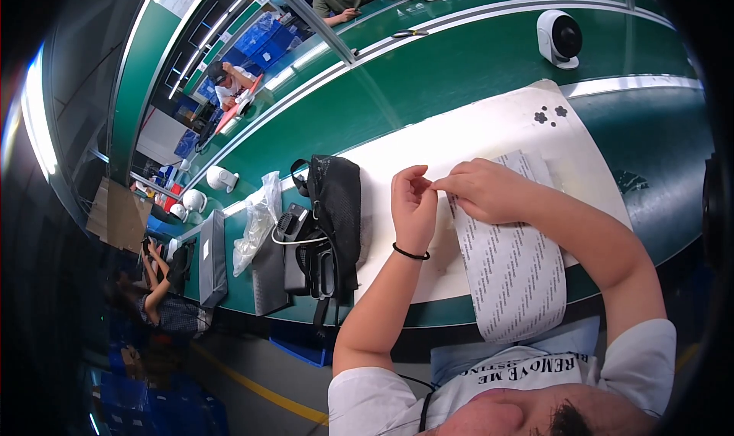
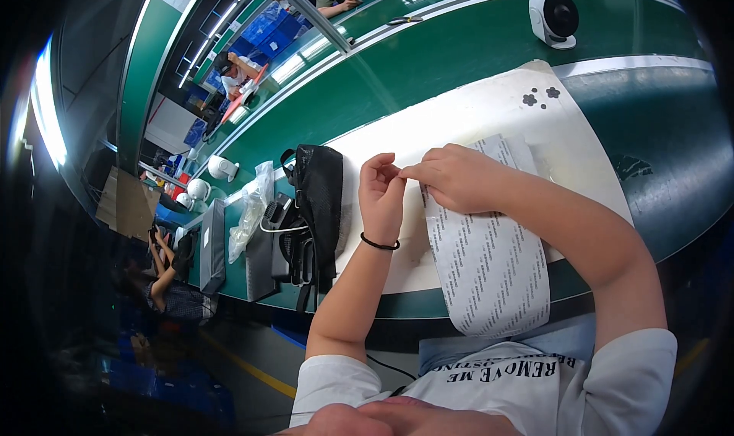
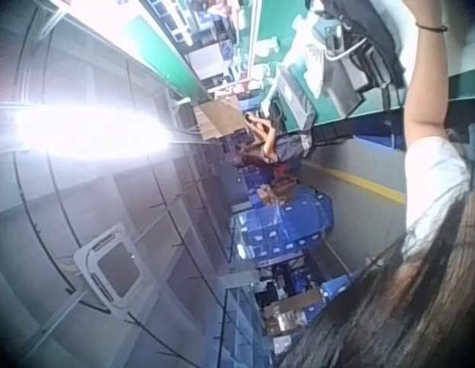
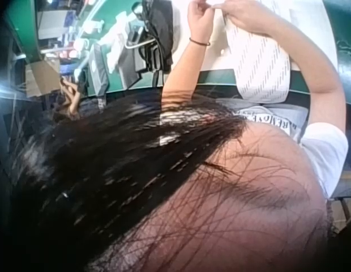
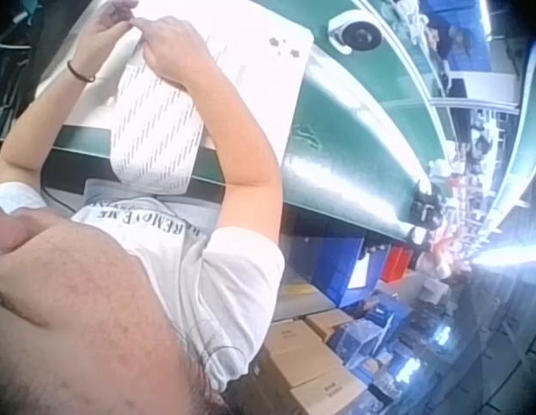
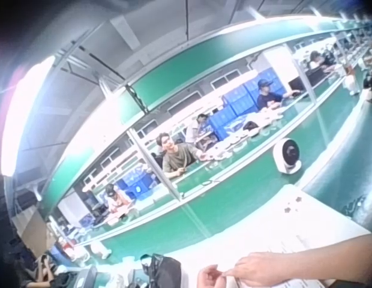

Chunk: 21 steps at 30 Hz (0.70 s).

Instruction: Assembling a security camera by installing internal components into the housing.

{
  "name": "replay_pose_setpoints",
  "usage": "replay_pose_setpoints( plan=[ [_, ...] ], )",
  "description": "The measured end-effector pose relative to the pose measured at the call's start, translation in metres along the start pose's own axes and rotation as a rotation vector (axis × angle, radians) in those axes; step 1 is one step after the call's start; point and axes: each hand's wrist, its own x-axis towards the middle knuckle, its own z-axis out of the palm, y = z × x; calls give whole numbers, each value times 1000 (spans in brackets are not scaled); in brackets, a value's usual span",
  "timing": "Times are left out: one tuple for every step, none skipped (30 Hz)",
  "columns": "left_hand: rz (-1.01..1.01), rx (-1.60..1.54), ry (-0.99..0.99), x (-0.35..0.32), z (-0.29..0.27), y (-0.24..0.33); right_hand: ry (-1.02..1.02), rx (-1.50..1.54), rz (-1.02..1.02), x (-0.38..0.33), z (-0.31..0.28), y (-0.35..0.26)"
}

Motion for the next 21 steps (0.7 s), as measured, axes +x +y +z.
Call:
replay_pose_setpoints(
  plan=[
    [19,18,0,0,-1,-1,0,1,0,0,1,0],
    [19,17,-1,0,0,-2,7,0,-9,0,1,1],
    [33,34,-9,0,0,-2,15,-1,-18,0,1,2],
    [47,50,-17,0,0,-2,15,-2,-18,-1,1,2],
    [46,50,-17,0,1,-2,22,-5,-22,-1,2,3],
    [32,29,-15,0,2,0,29,-9,-25,-1,3,3],
    [17,7,-13,0,3,1,29,-9,-25,-1,2,4],
    [17,8,-11,-1,2,2,29,-8,-27,-1,3,4],
    [2,-8,-9,-1,2,2,29,-7,-28,0,3,4],
    [-13,-24,-7,-1,2,2,28,-6,-30,0,3,3],
    [-13,-25,-7,-1,2,3,10,-5,-13,1,2,2],
    [-26,-45,-10,-2,2,4,-9,-3,3,1,1,2],
    [-40,-65,-14,-2,2,5,-9,-3,4,1,1,2],
    [-40,-65,-13,-2,2,5,-9,-4,0,1,1,2],
    [-37,-59,-10,-1,1,4,-9,-4,-4,1,2,2],
    [-34,-52,-6,-1,1,4,-9,-4,-4,1,2,2],
    [-34,-53,-6,-1,1,4,7,-11,-14,0,3,3],
    [-25,-48,-4,-1,2,3,23,-18,-24,0,4,3],
    [-16,-43,-2,-1,2,3,22,-18,-24,0,4,4],
    [-16,-42,-1,-1,1,2,26,-21,-35,0,4,4],
    [21,2,-14,-1,-1,0,29,-24,-46,0,4,4]
  ],
)
